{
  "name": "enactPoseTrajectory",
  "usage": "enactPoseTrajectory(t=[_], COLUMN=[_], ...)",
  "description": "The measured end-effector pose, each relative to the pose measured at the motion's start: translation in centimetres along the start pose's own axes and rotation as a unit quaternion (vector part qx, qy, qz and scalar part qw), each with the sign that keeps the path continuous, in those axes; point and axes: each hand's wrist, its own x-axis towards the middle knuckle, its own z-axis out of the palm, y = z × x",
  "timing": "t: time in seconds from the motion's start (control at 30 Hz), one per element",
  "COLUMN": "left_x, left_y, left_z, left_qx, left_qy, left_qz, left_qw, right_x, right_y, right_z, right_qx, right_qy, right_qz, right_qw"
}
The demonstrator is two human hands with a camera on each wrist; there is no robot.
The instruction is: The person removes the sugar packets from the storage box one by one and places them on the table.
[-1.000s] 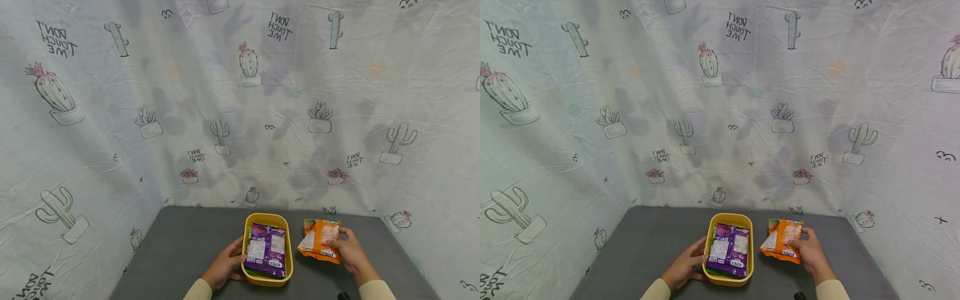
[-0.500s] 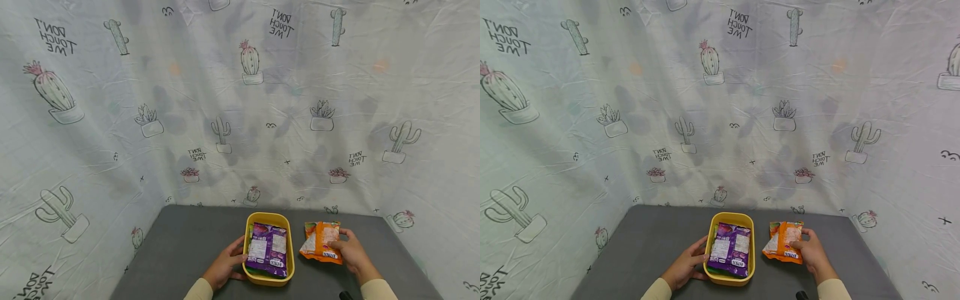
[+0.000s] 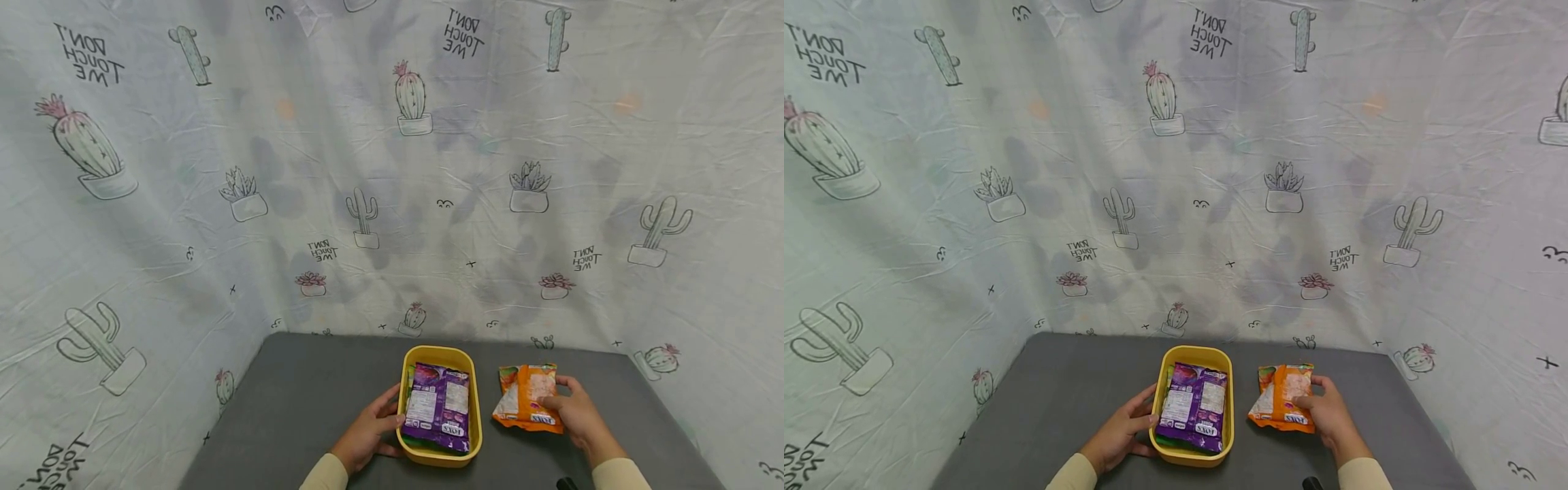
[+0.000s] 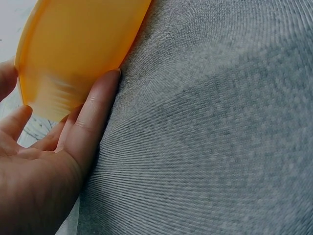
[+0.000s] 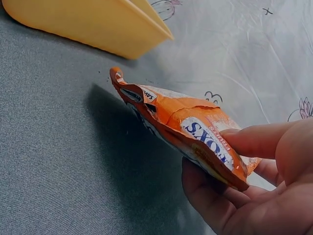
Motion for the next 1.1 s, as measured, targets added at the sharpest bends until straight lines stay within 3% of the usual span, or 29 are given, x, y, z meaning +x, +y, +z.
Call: enactPoseTrajectory(t=[0.53, 0.87, 1.1], left_x=[0.1, 0.0, 0.2], left_y=[0.0, -0.2, -0.4], left_z=[-0.1, -0.2, -0.2], left_qx=[0.007, 0.01, 0.011], left_qy=[-0.001, 0.002, 0.002], left_qz=[-0.002, 0.0, 0.0], left_qw=[1.0, 0.9999, 0.9999], right_x=[-0.3, -0.3, -0.7], right_y=[0.6, 0.7, -0.1], right_z=[-0.7, -1.6, -1.6], right_qx=[-0.109, -0.091, -0.087], right_qy=[0.038, 0.072, 0.086], right_qz=[-0.001, 0.009, -0.011], right_qw=[0.993, 0.993, 0.992])
